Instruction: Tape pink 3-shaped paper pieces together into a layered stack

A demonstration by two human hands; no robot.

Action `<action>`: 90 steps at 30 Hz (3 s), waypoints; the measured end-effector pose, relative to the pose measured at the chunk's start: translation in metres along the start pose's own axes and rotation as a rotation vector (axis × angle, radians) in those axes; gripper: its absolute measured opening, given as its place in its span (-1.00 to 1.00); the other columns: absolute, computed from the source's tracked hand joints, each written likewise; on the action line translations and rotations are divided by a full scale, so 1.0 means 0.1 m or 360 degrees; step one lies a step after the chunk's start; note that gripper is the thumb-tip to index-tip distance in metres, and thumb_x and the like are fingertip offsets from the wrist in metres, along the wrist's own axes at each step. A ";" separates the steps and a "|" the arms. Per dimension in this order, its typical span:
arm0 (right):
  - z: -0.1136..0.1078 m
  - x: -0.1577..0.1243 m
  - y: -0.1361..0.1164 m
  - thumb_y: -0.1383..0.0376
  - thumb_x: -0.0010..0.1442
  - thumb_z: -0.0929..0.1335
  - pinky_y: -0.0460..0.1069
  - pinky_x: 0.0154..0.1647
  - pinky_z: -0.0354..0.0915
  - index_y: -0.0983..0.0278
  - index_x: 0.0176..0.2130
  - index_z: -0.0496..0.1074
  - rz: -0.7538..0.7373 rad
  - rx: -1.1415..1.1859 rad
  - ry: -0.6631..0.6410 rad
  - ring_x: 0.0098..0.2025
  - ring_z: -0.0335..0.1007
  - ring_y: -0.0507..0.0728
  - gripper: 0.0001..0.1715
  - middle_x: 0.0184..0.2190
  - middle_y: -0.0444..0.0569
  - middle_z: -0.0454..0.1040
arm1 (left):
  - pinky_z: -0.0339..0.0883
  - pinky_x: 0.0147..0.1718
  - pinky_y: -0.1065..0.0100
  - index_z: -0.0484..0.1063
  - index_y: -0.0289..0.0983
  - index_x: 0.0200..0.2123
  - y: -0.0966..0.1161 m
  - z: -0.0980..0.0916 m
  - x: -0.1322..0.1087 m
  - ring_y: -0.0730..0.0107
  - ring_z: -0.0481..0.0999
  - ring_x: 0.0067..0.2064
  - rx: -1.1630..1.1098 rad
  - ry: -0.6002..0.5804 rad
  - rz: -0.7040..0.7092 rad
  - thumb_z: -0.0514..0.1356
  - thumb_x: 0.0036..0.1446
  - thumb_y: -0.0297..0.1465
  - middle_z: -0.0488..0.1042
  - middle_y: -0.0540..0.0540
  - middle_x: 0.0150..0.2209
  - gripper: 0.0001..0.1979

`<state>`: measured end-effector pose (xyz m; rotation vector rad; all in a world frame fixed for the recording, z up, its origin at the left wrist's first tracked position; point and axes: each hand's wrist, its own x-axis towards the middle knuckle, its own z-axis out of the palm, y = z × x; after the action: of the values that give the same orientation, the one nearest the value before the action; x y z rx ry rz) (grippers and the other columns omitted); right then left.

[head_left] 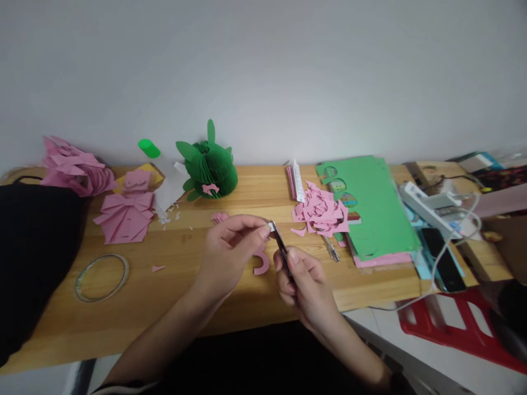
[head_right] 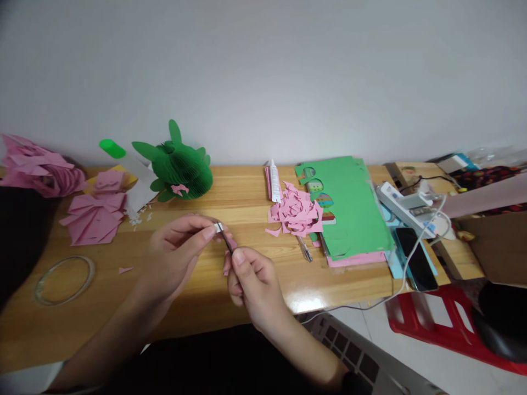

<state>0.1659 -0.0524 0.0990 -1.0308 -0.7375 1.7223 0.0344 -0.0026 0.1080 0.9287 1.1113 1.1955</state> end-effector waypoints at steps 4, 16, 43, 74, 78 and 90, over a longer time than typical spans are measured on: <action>0.01 0.00 0.02 -0.11 0.20 0.35 -0.19 -0.74 -0.17 0.27 -0.46 0.29 -0.0030 0.0011 -0.0012 -0.71 -0.27 -0.14 -0.47 -0.74 -0.36 0.00 | 0.45 -0.43 0.40 0.54 -0.25 -0.48 0.01 0.01 -0.02 0.40 0.52 -0.42 -0.0043 -0.0010 -0.0003 0.33 -0.05 -0.37 0.53 -0.01 -0.50 -0.93; -0.01 -0.02 0.03 -0.12 0.22 0.33 -0.19 -0.73 -0.17 0.27 -0.41 0.32 -0.0037 0.0004 -0.0052 -0.70 -0.26 -0.13 -0.48 -0.72 -0.35 0.01 | 0.39 -0.51 0.38 0.52 -0.24 -0.48 -0.01 0.01 -0.02 0.48 0.40 -0.56 -0.0175 -0.0061 -0.0101 0.33 -0.04 -0.35 0.47 0.02 -0.55 -0.91; -0.09 -0.12 -0.04 -0.06 0.26 0.32 -0.15 -0.68 -0.19 0.28 -0.36 0.36 -0.0175 -0.0411 0.0023 -0.65 -0.19 -0.09 -0.54 -0.68 -0.31 0.02 | 0.42 -0.30 0.39 0.57 -0.20 -0.43 0.09 -0.12 0.01 0.37 0.54 -0.28 0.0232 -0.0135 0.0270 0.24 0.11 -0.40 0.59 -0.04 -0.31 -0.89; -0.21 -0.21 -0.36 0.11 0.31 0.28 -0.09 -0.50 0.05 0.31 -0.32 0.43 -0.0230 -0.1395 -0.0200 -0.51 0.09 -0.02 -0.66 -0.53 -0.17 0.27 | -0.01 -0.43 0.40 0.39 -0.27 -0.50 0.87 -0.21 0.43 0.43 0.27 -0.47 0.1852 -0.1634 0.1389 0.12 0.20 -0.53 0.36 0.03 -0.51 -0.79; -0.23 -0.21 -0.36 0.13 0.32 0.30 -0.09 -0.49 0.05 0.30 -0.29 0.44 -0.0248 -0.1392 -0.0240 -0.52 0.10 -0.04 -0.71 -0.54 -0.20 0.23 | 0.02 -0.45 0.47 0.40 -0.27 -0.51 0.91 -0.20 0.44 0.48 0.28 -0.48 0.1748 -0.1648 0.1187 0.14 0.17 -0.53 0.37 0.06 -0.53 -0.80; -0.30 -0.17 -0.16 -0.08 0.27 0.31 -0.16 -0.71 -0.17 0.29 -0.34 0.35 0.0024 -0.0239 -0.0284 -0.69 -0.23 -0.11 -0.52 -0.70 -0.34 0.03 | 0.39 -0.39 0.50 0.47 -0.27 -0.32 0.27 -0.17 0.12 0.47 0.52 -0.37 0.0265 -0.0467 -0.0020 0.33 0.04 -0.38 0.54 0.00 -0.41 -0.87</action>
<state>0.2026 -0.0622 0.1033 -0.9934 -0.9875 1.8096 0.0119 0.0135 0.1284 1.1816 0.9866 0.9300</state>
